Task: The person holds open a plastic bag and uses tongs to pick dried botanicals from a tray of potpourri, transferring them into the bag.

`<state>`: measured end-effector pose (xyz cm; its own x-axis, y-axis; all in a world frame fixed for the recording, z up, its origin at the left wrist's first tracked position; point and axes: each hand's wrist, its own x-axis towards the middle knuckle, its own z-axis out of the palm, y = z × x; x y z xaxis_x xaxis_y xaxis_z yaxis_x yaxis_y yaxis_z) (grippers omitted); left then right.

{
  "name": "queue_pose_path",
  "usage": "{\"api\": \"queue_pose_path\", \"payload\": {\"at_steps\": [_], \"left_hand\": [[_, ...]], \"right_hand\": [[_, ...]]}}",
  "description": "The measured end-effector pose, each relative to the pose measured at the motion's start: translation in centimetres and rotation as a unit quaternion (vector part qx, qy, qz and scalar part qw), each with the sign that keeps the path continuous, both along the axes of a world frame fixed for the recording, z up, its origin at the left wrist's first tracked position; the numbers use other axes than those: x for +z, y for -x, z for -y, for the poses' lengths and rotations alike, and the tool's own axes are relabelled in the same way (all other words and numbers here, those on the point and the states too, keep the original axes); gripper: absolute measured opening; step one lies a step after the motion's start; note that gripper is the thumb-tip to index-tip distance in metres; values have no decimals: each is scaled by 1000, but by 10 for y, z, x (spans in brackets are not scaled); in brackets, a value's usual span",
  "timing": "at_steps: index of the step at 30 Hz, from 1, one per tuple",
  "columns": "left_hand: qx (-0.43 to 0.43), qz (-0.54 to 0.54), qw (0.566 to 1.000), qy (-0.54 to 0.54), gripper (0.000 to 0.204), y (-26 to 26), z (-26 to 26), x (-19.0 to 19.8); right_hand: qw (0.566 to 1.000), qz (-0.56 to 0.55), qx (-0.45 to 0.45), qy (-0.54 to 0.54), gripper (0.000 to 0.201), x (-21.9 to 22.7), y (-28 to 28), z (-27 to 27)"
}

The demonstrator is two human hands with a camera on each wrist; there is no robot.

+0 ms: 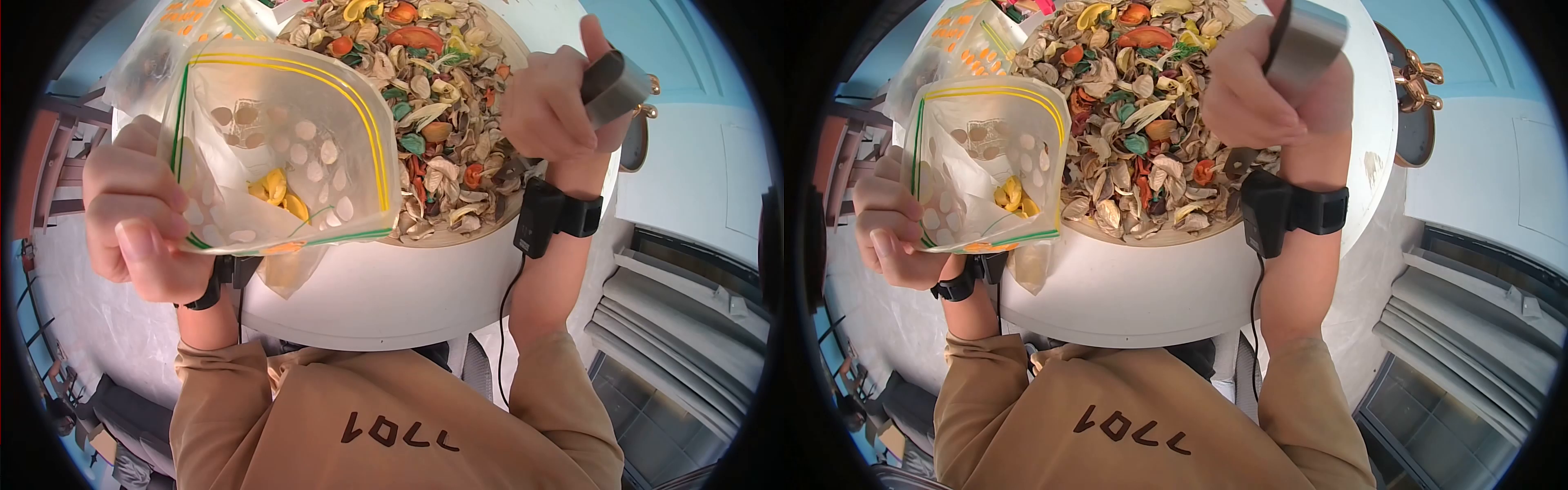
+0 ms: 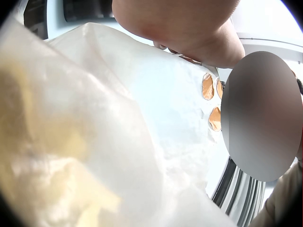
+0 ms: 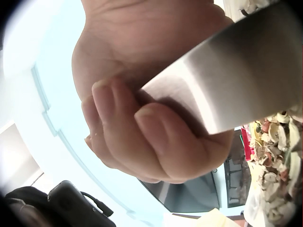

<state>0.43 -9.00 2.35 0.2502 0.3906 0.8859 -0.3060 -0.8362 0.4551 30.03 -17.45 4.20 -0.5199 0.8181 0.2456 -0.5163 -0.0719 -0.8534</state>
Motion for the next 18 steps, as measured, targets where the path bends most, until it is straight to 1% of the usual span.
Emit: {"api": "queue_pose_path", "payload": {"at_steps": [1, 7, 10, 16, 18], "left_hand": [[1, 0, 1000, 0, 28, 0, 0, 0], [5, 13, 1000, 6, 28, -1, 1, -1], [5, 1, 1000, 3, 28, 1, 0, -1], [2, 11, 1000, 5, 28, -1, 0, -2], [1, 8, 1000, 5, 29, -1, 0, -2]], "right_hand": [[1000, -15, -1, -23, 72, 1, 0, -1], [999, 6, 10, -49, 71, 4, -5, -2], [998, 5, -6, -59, 70, 6, -4, -3], [996, -18, 15, -85, 68, 11, -8, -4], [997, -13, 4, -82, 68, 13, -8, -1]]}}
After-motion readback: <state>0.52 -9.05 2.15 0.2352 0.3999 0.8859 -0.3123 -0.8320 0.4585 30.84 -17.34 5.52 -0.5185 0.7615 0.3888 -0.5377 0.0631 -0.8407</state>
